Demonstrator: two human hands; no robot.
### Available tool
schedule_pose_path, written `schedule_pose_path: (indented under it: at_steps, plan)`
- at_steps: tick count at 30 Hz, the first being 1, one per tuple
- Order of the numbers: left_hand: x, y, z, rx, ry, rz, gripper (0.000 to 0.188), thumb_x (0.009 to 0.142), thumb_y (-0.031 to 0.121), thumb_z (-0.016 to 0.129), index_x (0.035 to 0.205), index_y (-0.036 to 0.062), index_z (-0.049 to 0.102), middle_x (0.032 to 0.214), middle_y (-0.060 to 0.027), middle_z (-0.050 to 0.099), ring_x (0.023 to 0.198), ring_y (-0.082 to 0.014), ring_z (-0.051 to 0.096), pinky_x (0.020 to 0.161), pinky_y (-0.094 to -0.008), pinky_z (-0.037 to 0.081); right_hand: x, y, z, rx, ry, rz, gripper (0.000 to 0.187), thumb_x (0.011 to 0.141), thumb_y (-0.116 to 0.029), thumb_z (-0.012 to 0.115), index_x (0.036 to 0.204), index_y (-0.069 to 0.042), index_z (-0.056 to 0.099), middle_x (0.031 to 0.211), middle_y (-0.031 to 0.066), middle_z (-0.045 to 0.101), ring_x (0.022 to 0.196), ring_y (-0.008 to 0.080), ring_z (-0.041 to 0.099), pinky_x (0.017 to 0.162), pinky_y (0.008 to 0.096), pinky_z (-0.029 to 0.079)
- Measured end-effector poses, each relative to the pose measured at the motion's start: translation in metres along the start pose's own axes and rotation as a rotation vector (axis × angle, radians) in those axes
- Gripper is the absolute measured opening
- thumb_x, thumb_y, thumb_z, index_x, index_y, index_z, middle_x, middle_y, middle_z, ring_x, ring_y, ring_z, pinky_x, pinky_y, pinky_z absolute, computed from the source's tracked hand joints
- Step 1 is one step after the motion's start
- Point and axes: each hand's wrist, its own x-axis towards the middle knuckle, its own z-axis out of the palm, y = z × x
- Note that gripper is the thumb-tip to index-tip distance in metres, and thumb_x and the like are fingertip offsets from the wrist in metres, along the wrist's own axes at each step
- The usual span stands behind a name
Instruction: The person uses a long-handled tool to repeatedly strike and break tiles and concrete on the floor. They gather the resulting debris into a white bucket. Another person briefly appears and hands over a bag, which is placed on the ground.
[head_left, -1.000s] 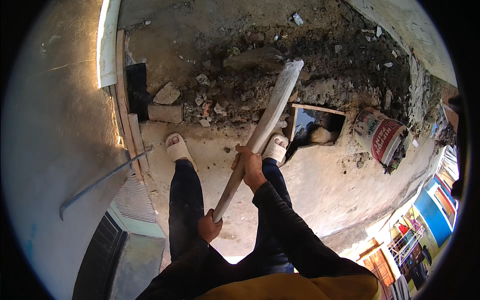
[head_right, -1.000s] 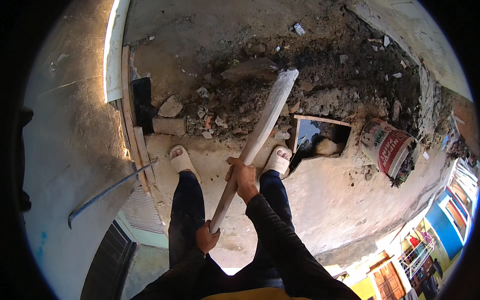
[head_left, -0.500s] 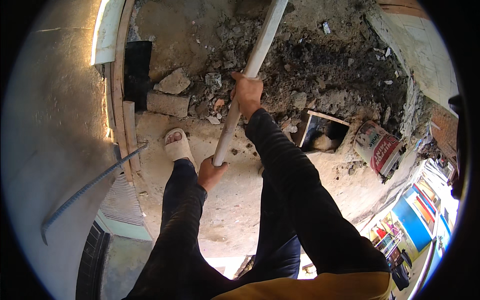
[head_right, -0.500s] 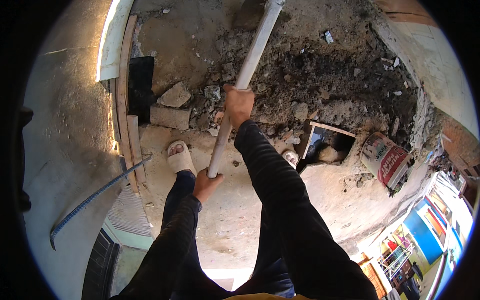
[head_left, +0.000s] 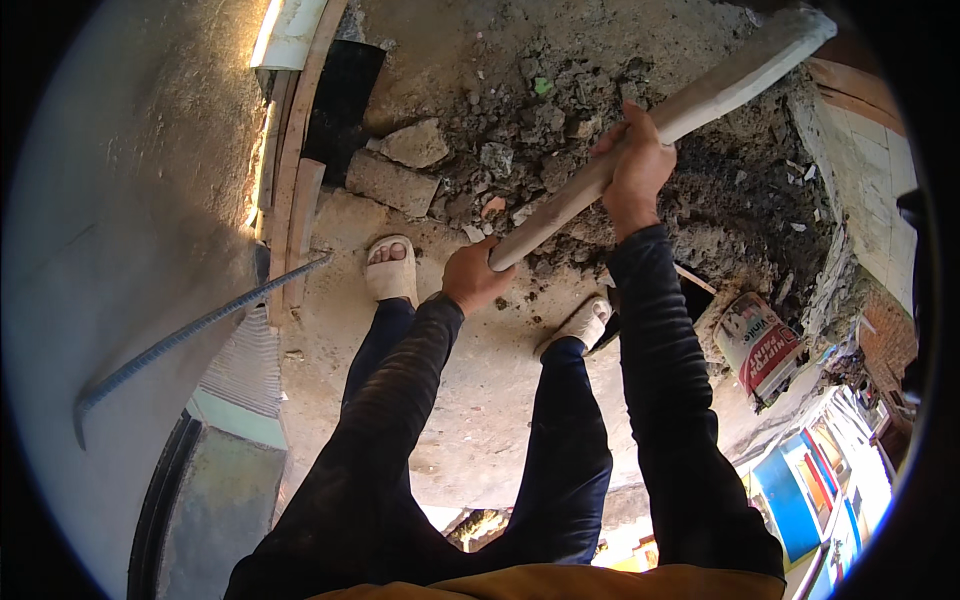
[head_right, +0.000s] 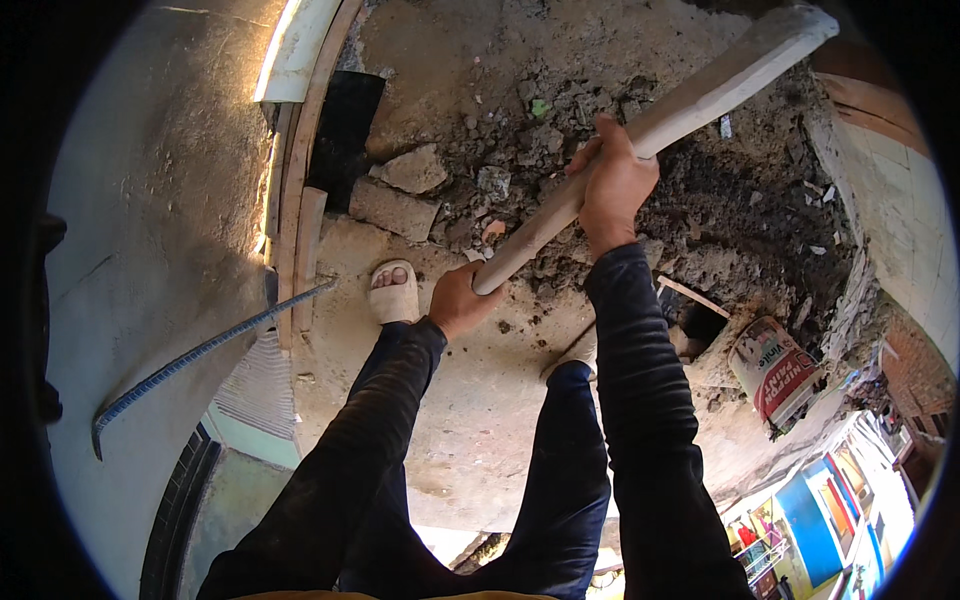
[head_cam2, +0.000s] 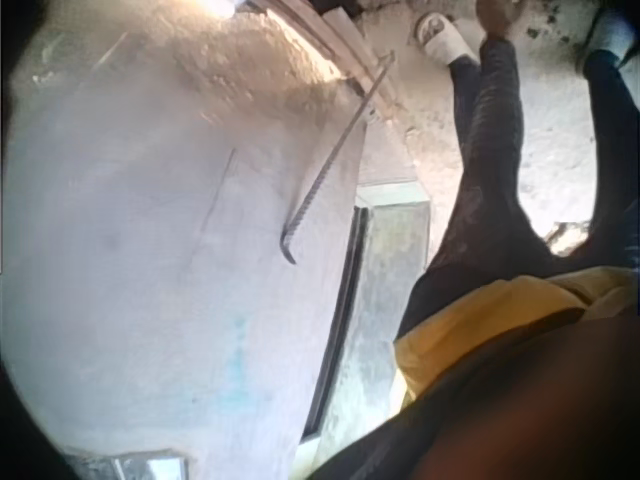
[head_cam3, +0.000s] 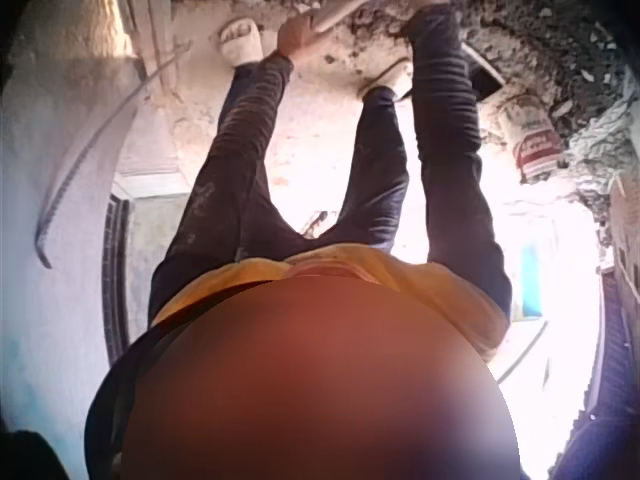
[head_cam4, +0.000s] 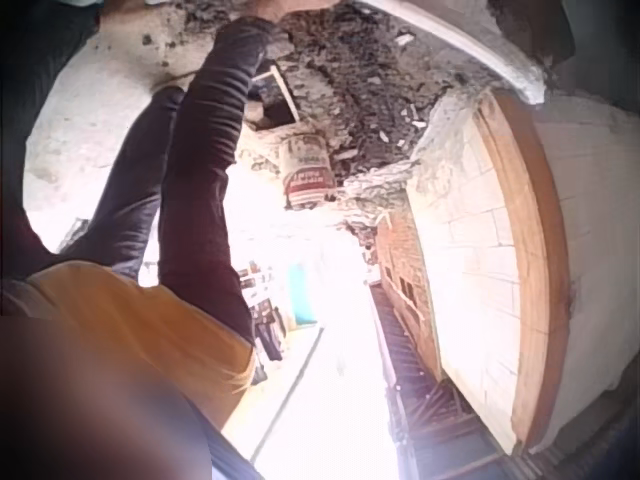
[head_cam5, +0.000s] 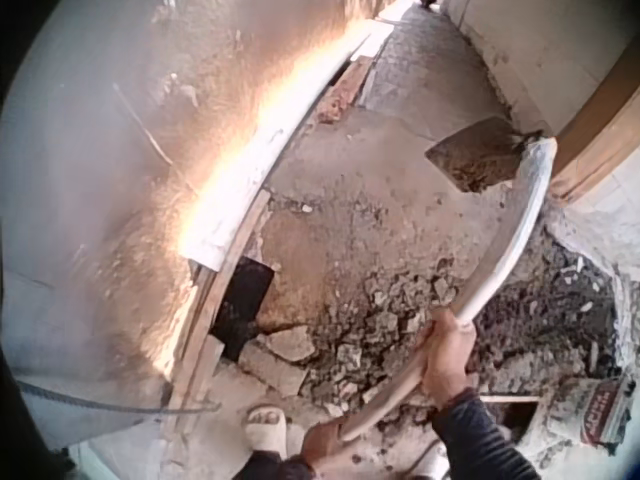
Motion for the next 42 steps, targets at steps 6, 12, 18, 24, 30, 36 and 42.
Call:
schedule_pose_path:
  at_steps: [6,12,18,24,30,36,42]
  plan:
    - [-0.164,-0.069,0.063,-0.142,-0.106,-0.396,0.039,0.083,0.032,0.075,0.108,0.0017,0.074,0.084,-0.0189,0.075,0.078,-0.0313,0.075,0.072,-0.0412,0.057,-0.070,0.160,-0.047,-0.198,-0.112,0.577,0.023,0.090,-0.020,0.073,0.089,0.000,0.062,0.060,0.0065,0.056,0.045,0.0204,0.055,0.047,0.0376,0.048]
    - [-0.244,-0.036,0.091,-0.081,0.000,-0.236,0.031,0.084,0.033,0.077,0.098,0.0057,0.070,0.083,-0.0196,0.073,0.081,-0.0389,0.073,0.073,-0.0475,0.057,-0.148,0.078,-0.120,-0.175,-0.081,0.632,0.023,0.088,-0.020,0.072,0.093,0.000,0.062,0.063,0.0082,0.056,0.047,0.0222,0.055,0.048,0.0382,0.049]
    - [-0.035,0.028,0.031,-0.045,0.018,0.131,0.023,0.085,0.026,0.075,0.093,0.0057,0.067,0.080,-0.0200,0.071,0.077,-0.0387,0.072,0.068,-0.0457,0.056,-0.045,-0.036,-0.051,-0.014,-0.077,-0.002,0.024,0.095,-0.021,0.070,0.082,-0.003,0.061,0.060,0.0053,0.058,0.046,0.0159,0.058,0.047,0.0313,0.049]
    - [-0.108,-0.020,0.030,-0.104,0.071,-0.351,0.045,0.081,0.026,0.076,0.119,0.0019,0.072,0.095,-0.0226,0.075,0.086,-0.0366,0.074,0.078,-0.0412,0.057,-0.056,0.110,0.006,-0.324,-0.146,0.615,0.027,0.091,-0.024,0.075,0.082,-0.002,0.061,0.061,0.0097,0.059,0.046,0.0195,0.057,0.047,0.0377,0.049]
    - [-0.217,-0.033,0.083,-0.115,0.040,-0.323,0.034,0.082,0.028,0.073,0.106,0.0032,0.071,0.089,-0.0198,0.075,0.086,-0.0381,0.073,0.078,-0.0464,0.057,-0.093,0.143,-0.082,-0.194,-0.185,0.672,0.028,0.092,-0.026,0.074,0.085,-0.003,0.061,0.064,0.0076,0.057,0.048,0.0202,0.056,0.045,0.0404,0.048]
    - [-0.297,-0.013,0.116,-0.048,-0.025,-0.377,0.028,0.084,0.025,0.075,0.104,0.0074,0.070,0.090,-0.0205,0.074,0.088,-0.0393,0.073,0.077,-0.0471,0.057,-0.177,0.066,-0.139,-0.185,-0.057,0.838,0.024,0.090,-0.023,0.073,0.088,-0.003,0.059,0.062,0.0081,0.054,0.047,0.0216,0.055,0.047,0.0378,0.049]
    - [-0.039,0.012,0.099,-0.022,-0.029,0.169,0.027,0.086,0.020,0.076,0.104,0.0024,0.068,0.088,-0.0225,0.073,0.084,-0.0369,0.074,0.073,-0.0429,0.056,-0.014,0.004,-0.129,-0.029,-0.068,0.036,0.028,0.091,-0.025,0.072,0.088,-0.001,0.058,0.060,0.0067,0.055,0.046,0.0200,0.057,0.046,0.0370,0.051]
